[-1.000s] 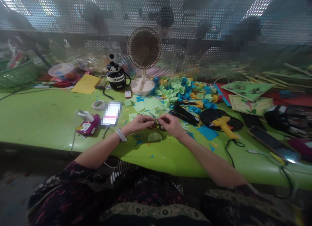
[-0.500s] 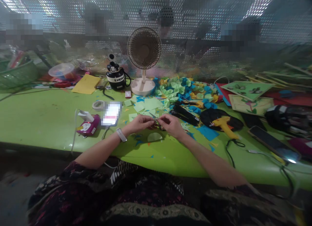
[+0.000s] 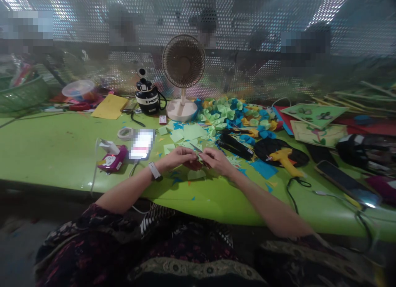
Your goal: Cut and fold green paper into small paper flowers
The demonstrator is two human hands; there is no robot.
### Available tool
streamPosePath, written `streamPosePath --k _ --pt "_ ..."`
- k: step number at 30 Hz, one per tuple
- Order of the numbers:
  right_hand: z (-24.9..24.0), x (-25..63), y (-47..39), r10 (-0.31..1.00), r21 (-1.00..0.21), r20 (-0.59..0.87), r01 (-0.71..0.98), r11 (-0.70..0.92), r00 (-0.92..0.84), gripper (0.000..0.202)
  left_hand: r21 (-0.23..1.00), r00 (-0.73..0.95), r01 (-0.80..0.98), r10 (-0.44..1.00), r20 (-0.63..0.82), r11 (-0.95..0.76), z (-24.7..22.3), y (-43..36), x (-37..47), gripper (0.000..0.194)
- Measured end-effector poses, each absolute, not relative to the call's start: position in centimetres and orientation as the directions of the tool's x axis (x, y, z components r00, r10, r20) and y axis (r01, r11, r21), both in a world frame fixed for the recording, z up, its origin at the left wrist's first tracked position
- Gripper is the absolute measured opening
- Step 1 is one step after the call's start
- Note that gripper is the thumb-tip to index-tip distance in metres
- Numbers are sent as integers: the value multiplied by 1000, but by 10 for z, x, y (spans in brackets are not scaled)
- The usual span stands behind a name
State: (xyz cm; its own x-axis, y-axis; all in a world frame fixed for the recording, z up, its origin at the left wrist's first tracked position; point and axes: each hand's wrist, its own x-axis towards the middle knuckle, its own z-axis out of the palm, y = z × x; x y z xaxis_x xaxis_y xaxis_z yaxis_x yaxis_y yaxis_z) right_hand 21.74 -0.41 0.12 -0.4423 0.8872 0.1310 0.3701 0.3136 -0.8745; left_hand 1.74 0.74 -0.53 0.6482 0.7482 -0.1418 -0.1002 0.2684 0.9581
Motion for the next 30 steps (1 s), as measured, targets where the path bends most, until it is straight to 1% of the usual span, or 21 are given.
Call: streamPosePath --k 4,7,11,14,17,22,23,24,25,26,28,30 --pt "-2 215 -5 886 -864 174 364 347 -430 41 951 648 -93 743 -166 294 -5 7 18 33" --pt "-1 214 -6 879 -846 201 375 378 -432 40 959 665 -48 726 -178 279 -2 6 17 37" --pt "-2 215 -5 879 -835 234 378 401 -416 40 969 675 -33 720 -160 246 0 7 17 43" --pt "-4 215 -4 887 -854 217 360 375 -409 40 981 656 -18 743 -133 191 -2 7 17 42" --pt "-6 216 -3 897 -873 178 356 333 -404 42 990 608 -9 787 -104 137 -4 6 19 37" --pt "-3 220 2 905 -876 149 371 308 -399 38 993 558 -4 824 -97 120 -6 8 20 30" --pt "-2 222 3 908 -865 145 395 309 -392 36 994 547 -10 832 -88 111 -6 9 19 29" --pt "0 225 5 914 -834 151 447 323 -377 34 995 527 -22 847 -72 99 -5 11 18 29" --pt "1 227 7 920 -777 164 528 342 -355 31 996 496 -40 866 -53 85 -4 13 16 29" --pt "2 230 9 925 -688 178 629 361 -336 27 995 458 -61 888 -37 73 -3 15 15 29" --pt "2 233 11 931 -463 172 808 364 -321 19 993 386 -96 922 -24 66 -2 18 12 28" --pt "2 233 11 940 -279 108 898 341 -324 16 991 357 -112 934 -28 72 -2 21 11 26"
